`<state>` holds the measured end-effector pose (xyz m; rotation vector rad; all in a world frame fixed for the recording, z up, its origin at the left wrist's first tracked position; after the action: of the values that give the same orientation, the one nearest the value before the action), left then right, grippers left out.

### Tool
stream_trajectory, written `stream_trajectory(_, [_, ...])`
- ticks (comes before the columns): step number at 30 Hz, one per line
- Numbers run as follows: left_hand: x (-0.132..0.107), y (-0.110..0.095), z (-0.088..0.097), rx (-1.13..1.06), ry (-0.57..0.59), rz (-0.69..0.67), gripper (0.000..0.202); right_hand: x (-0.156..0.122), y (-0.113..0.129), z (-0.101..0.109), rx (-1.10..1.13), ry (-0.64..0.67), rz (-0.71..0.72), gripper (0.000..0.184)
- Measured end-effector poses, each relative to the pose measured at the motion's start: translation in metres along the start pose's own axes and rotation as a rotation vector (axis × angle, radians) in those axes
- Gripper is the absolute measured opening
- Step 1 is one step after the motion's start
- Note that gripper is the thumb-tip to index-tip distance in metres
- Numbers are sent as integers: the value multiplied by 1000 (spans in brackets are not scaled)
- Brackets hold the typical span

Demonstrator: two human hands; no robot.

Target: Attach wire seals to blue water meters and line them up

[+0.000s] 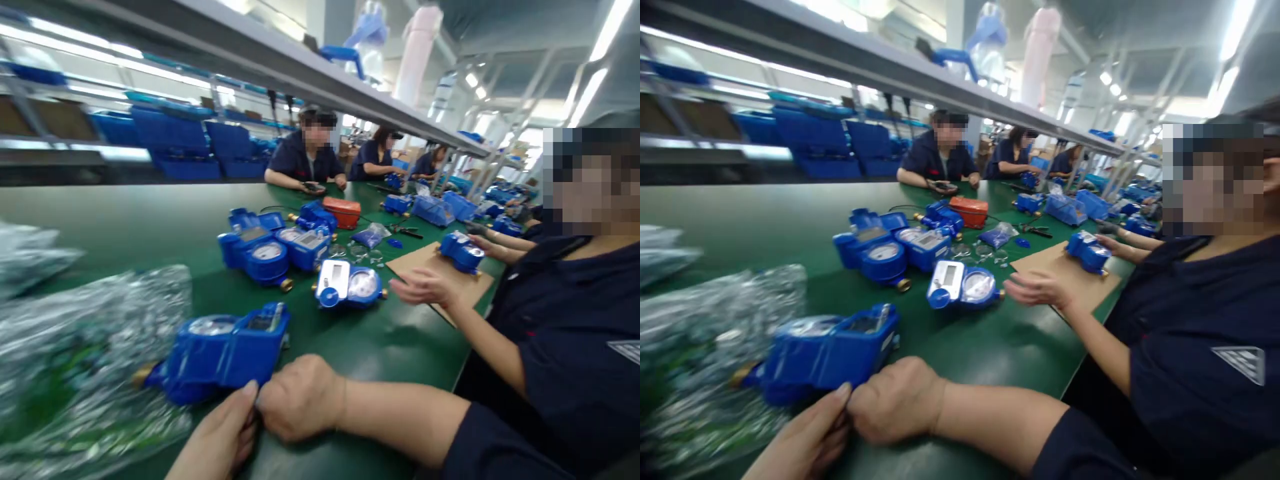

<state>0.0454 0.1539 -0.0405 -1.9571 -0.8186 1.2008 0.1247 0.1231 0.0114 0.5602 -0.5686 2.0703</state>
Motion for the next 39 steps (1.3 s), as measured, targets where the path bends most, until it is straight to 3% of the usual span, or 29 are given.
stream_trajectory(2, [-11,0,-1,-76,63,-8,38,-5,0,-4,75,17,-146,23])
stream_trajectory(9, [-11,4,-7,-103,4,-41,41,-11,0,-4,315,87,-586,31])
stream_trajectory(13, [-13,5,-6,-132,37,-41,44,-20,-2,-12,649,104,-901,33])
stream_trajectory(17, [-12,1,0,-69,64,-47,50,-33,-7,-17,862,55,-985,42])
stream_trajectory(22, [-12,-12,25,14,-102,-117,59,-58,-41,-23,880,-173,-1137,36])
stream_trajectory(26, [-18,-10,29,-46,-167,-124,53,-52,-60,-49,1041,-236,-1138,51])
stream_trajectory(31, [-32,-17,12,-141,-118,-107,56,-31,-66,-67,1208,-218,-1037,60])
stream_trajectory(35, [-40,-22,-3,-241,24,31,61,-27,-63,-47,1231,-222,-926,56])
stream_trajectory(39, [-55,-26,11,-252,-27,60,58,-19,-47,-3,1102,-223,-704,47])
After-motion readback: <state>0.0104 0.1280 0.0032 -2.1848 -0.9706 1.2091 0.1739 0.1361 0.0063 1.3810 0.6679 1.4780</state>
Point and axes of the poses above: each hand's wrist, its own x-axis towards the middle knuckle, its own z-axis out of the back of the hand, y = z × x, the point moved 7 cm from there along x, towards the middle knuckle, and after that the axes turned 9 degrees about -x, right-handed, at the moved point
